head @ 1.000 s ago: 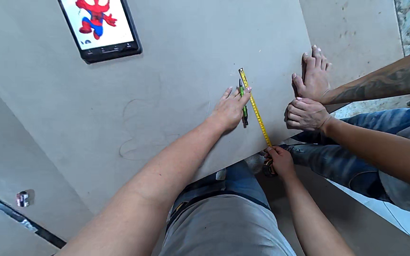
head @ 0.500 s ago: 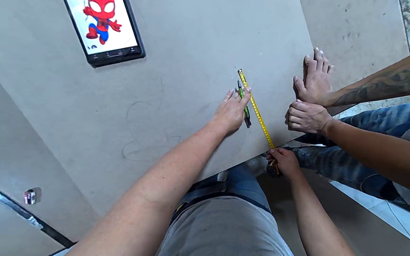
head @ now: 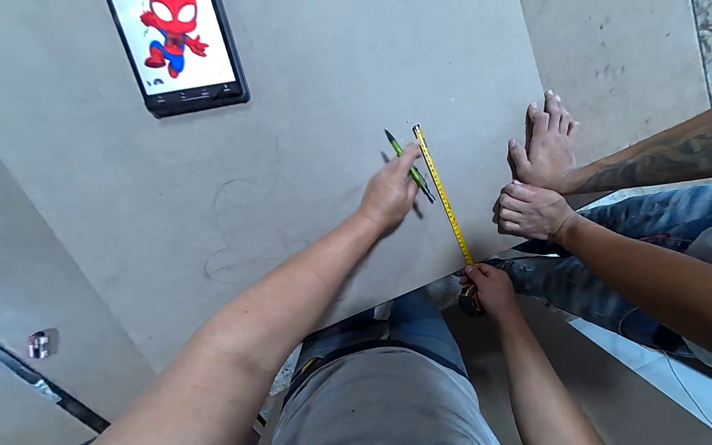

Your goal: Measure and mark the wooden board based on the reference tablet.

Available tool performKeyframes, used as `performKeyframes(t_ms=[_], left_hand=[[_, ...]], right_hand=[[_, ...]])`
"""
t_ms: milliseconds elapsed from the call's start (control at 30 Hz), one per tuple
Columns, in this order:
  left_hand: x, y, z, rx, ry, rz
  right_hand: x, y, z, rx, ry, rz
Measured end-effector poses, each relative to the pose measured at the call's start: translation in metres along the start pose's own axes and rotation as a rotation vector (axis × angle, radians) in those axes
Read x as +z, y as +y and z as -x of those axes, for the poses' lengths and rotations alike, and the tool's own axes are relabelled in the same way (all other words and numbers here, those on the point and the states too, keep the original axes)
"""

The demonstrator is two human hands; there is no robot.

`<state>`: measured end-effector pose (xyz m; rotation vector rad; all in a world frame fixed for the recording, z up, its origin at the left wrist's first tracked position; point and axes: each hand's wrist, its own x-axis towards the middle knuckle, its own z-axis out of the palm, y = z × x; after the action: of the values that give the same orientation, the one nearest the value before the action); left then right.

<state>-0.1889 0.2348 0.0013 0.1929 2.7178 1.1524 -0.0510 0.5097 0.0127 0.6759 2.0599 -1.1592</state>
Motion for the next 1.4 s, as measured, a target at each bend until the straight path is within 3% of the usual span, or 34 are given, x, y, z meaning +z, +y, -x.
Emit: performKeyframes(t_ms=[133,233,433,600,733,900,1200,1400], left_hand=[[-0.025,0.005,-0.021,-0.111,0.259,0.301],[-0.035,0.005,-0.042,-0.179,0.351,0.501],[-0.038,0.003,-0.067,-0.454,0.366,0.438],[-0.025,-0.006,-0.081,-0.539,0.267,0.519],[-0.030,0.004,-0.084,-0.591,0.158,0.339],[-0.026,0.010,-0.094,-0.515,0.123,0.144],[-0.014,0.036,-0.129,-0.472,0.005,0.077],[-0.029,0.021,-0.110,-0.498,-0.010,0.042]], right_hand=[[-0.001,0.001,0.000,0.003,-0.007,-0.012],[-0.001,0.000,0.000,0.006,0.004,0.006],[-0.002,-0.002,0.004,-0.003,0.001,0.069],[-0.001,-0.002,0.000,-0.002,0.006,0.071],[-0.002,-0.003,0.000,0.011,0.005,0.049],[-0.002,-0.002,-0.002,-0.007,-0.023,0.035],[-0.023,-0.005,-0.012,0.008,-0.033,0.026],[-0.002,-0.006,-0.002,0.010,-0.052,-0.024]])
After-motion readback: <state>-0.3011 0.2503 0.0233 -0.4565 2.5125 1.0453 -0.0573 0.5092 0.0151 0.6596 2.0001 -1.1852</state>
